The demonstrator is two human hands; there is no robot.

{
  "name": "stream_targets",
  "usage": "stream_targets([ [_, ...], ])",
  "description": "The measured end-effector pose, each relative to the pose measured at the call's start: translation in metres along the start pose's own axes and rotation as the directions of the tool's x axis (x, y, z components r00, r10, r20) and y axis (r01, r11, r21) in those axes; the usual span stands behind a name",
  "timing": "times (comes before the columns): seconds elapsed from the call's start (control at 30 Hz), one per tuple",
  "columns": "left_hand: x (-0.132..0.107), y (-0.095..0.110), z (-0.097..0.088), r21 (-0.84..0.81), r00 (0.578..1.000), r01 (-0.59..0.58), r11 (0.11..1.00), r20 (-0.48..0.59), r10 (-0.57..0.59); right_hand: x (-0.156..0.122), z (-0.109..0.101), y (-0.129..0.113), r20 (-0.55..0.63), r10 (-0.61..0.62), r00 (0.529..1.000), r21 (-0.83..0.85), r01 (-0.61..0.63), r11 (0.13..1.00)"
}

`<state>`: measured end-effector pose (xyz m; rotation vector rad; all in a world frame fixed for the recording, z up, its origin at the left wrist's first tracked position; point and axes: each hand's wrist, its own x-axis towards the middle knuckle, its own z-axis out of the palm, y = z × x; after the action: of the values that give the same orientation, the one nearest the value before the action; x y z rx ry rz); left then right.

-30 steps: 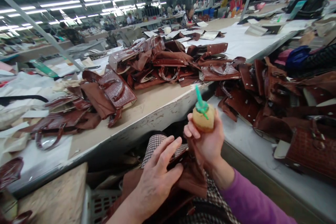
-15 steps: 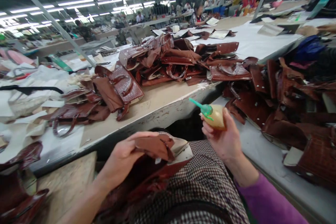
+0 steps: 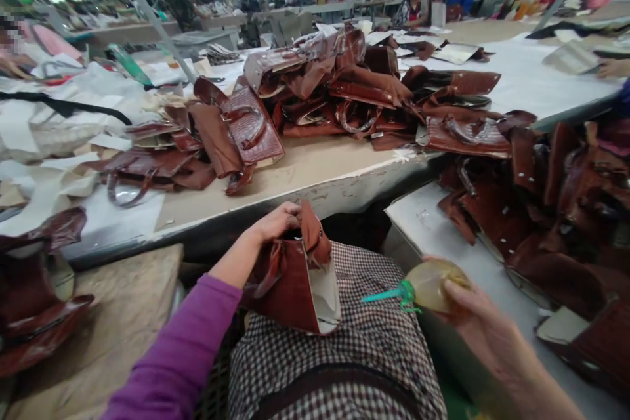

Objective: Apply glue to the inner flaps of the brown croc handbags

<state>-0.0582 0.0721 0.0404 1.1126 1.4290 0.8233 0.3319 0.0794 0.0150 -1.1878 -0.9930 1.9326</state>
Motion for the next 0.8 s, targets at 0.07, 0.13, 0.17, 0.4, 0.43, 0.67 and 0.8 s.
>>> stream_targets([
  [0.07, 0.021, -0.011, 0.008, -0.024, 0.997, 0.002, 1.0, 0.073, 0.0, 0.002, 0.001, 0.002, -0.019, -0.016, 1.0, -0.06, 0.015, 0.998],
  [0.13, 0.037, -0.019, 0.014, -0.04, 0.991, 0.011, 0.999, 0.136, -0.006, 0.005, 0.004, 0.003, -0.055, -0.061, 0.997, -0.126, 0.053, 0.991],
  [0.17, 0.044, -0.022, 0.016, -0.043, 0.987, 0.016, 0.999, 0.158, -0.009, 0.007, 0.007, 0.003, -0.068, -0.089, 0.994, -0.16, 0.077, 0.984],
  [0.4, 0.058, -0.028, 0.019, -0.067, 0.974, 0.041, 0.997, 0.223, -0.025, 0.023, 0.022, -0.01, -0.056, -0.23, 0.971, -0.383, 0.192, 0.904],
  [0.43, 0.059, -0.029, 0.018, -0.076, 0.974, 0.046, 0.996, 0.225, -0.028, 0.026, 0.023, -0.013, -0.051, -0.239, 0.97, -0.406, 0.199, 0.892],
  [0.67, 0.063, -0.044, 0.009, -0.129, 0.975, 0.084, 0.988, 0.216, -0.054, 0.04, 0.037, -0.025, 0.024, -0.265, 0.964, -0.459, 0.246, 0.854],
  [0.8, 0.062, -0.044, 0.008, -0.161, 0.978, 0.091, 0.983, 0.203, -0.058, 0.046, 0.043, -0.024, 0.039, -0.273, 0.961, -0.469, 0.259, 0.844],
])
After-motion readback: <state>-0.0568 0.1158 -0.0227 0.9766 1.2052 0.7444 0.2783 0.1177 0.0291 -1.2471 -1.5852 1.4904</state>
